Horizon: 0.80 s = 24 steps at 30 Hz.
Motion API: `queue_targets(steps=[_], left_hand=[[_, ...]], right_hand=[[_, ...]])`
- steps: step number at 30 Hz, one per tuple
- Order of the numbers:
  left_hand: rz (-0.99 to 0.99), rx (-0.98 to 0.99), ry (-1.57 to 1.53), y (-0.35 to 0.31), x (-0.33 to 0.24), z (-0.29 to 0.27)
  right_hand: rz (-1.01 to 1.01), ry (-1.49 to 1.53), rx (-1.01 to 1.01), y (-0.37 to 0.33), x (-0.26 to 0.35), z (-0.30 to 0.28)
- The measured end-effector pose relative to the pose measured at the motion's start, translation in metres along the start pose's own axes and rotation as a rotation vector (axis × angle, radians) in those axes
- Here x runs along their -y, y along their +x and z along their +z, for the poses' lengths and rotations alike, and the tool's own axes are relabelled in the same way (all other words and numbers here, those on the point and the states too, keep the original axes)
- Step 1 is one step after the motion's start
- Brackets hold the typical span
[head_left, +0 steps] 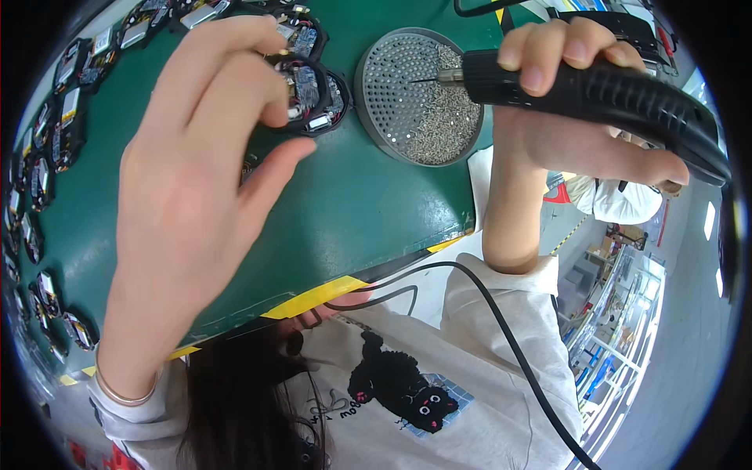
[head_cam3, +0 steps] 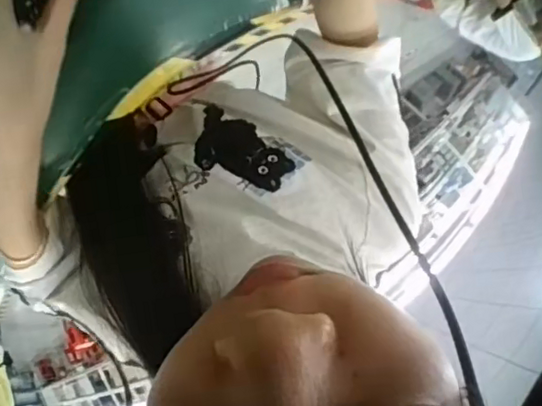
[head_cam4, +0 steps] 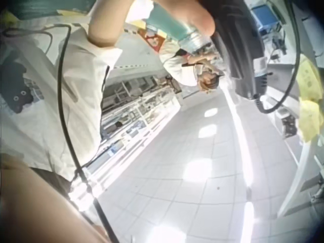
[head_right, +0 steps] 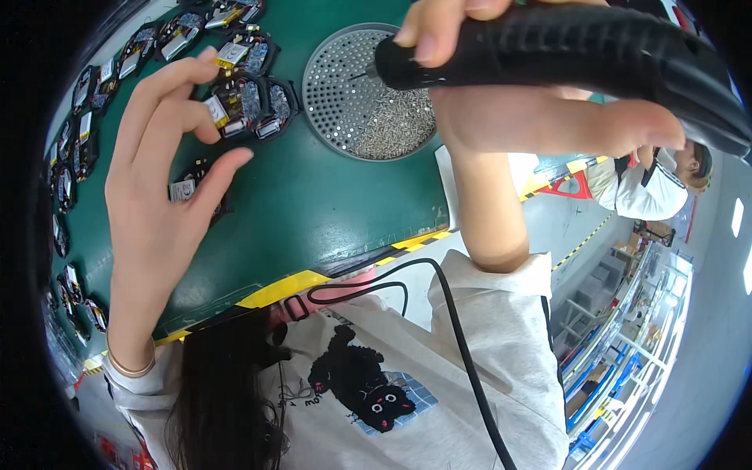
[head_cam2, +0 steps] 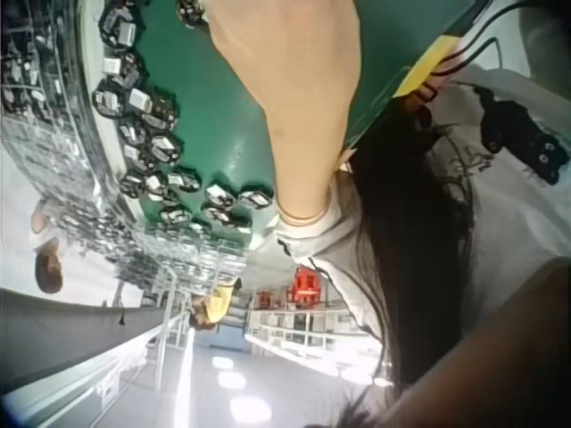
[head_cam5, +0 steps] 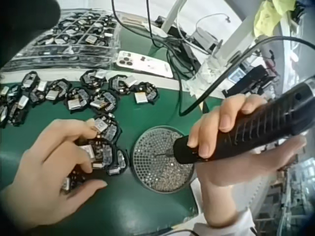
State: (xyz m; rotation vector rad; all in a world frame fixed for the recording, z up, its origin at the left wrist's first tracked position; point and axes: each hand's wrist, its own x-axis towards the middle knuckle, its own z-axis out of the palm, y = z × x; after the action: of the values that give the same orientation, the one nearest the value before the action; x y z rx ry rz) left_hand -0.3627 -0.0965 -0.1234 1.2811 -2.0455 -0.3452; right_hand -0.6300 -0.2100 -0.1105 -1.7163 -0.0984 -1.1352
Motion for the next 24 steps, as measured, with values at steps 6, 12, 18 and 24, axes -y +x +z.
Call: queue_targets(steps=[6, 12, 18, 24], left_hand=[[0.242, 0.259, -0.009, -0.013, 0.033, -0.032], [0.154, 0.272, -0.122, -0.046, 0.026, -0.011], [0.205, 0.369, 0.004, -0.031, -0.007, 0.003], [0.144, 0.388, 0.152, -0.031, -0.029, 0.011]], right_hand=[[-0.079, -0.182, -0.119, 0.010, -0.014, 0.027], [-0.018, -0.148, 0.045, 0.006, -0.016, 0.019], [0.028, -0.128, 0.128, 0.006, -0.009, 0.015], [0.051, -0.129, 0.143, 0.008, 0.007, 0.011]])
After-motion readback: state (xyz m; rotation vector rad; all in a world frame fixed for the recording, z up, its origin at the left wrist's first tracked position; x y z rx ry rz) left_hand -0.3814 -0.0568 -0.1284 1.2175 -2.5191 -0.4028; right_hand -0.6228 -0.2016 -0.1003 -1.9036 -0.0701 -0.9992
